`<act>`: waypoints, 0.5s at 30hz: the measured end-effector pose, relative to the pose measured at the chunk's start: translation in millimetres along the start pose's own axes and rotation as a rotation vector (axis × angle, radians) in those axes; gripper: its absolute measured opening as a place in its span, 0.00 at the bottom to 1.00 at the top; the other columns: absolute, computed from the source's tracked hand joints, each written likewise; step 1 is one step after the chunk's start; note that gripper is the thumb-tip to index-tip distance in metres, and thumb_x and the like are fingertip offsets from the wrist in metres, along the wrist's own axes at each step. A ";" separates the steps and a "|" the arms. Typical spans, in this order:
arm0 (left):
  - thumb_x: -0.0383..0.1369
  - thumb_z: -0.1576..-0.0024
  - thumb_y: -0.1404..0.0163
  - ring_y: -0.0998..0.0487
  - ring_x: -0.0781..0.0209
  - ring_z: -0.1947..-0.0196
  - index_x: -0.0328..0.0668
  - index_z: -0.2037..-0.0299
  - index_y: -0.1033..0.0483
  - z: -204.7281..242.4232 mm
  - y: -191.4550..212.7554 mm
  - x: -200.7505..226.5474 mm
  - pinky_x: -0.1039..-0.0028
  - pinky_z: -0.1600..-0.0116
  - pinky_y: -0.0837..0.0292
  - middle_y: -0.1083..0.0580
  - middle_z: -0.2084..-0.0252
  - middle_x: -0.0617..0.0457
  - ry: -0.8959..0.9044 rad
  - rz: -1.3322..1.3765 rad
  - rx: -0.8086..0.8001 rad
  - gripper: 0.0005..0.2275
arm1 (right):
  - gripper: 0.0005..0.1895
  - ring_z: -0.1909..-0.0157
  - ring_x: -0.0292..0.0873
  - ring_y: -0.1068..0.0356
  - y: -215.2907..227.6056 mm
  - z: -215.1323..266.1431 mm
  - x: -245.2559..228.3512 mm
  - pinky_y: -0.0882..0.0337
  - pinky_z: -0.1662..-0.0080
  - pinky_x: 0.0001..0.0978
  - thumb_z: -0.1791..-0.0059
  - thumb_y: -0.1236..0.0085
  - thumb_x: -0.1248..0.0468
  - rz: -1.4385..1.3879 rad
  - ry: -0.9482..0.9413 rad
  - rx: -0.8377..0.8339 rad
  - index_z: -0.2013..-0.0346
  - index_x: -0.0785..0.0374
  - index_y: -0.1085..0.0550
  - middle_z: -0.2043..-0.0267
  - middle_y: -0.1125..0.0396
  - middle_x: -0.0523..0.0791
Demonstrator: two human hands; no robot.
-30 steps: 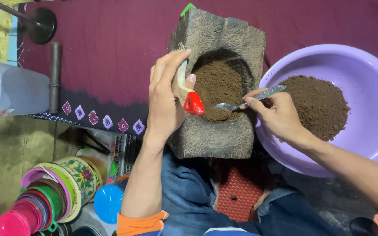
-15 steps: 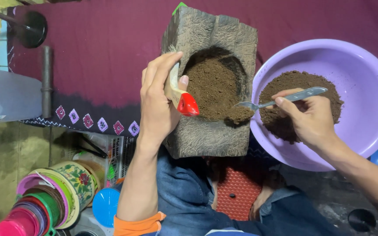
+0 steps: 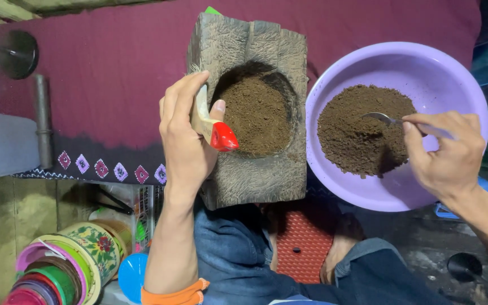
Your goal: Cleaning out granular material from a wooden mold using a spoon and a brush
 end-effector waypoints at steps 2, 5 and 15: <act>0.25 0.40 0.47 0.28 0.45 0.42 0.34 0.40 0.31 0.2 -0.8 0.6 0.61 0.37 0.31 0.30 0.41 0.40 -0.009 -0.011 0.005 0.17 | 0.06 0.61 0.42 0.31 2.3 -2.3 -8.7 0.38 0.44 0.36 0.45 0.33 0.73 0.234 0.153 0.040 0.53 0.66 0.17 0.60 0.24 0.44; 0.22 0.40 0.50 0.28 0.45 0.42 0.33 0.40 0.31 2.5 1.9 6.7 0.60 0.36 0.31 0.30 0.41 0.39 -0.019 -0.016 0.030 0.17 | 0.07 0.58 0.37 0.29 7.0 -5.2 -24.4 0.39 0.42 0.35 0.45 0.32 0.66 0.525 0.329 0.126 0.52 0.57 0.17 0.57 0.21 0.37; 0.15 0.44 0.46 0.26 0.49 0.36 0.39 0.42 0.29 37.9 -13.5 75.6 0.61 0.26 0.27 0.28 0.39 0.45 -0.222 0.444 -0.311 0.21 | 0.02 0.54 0.41 0.30 17.2 -17.2 -8.8 0.41 0.36 0.37 0.36 0.29 0.65 0.549 0.301 0.252 0.52 0.59 0.14 0.56 0.19 0.39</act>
Point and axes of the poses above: each hand's wrist, its own z-axis away from the middle knuckle, its own y-axis out of the back of the hand, x = y × z, the point moved 5 cm from there along -z, towards the middle knuckle
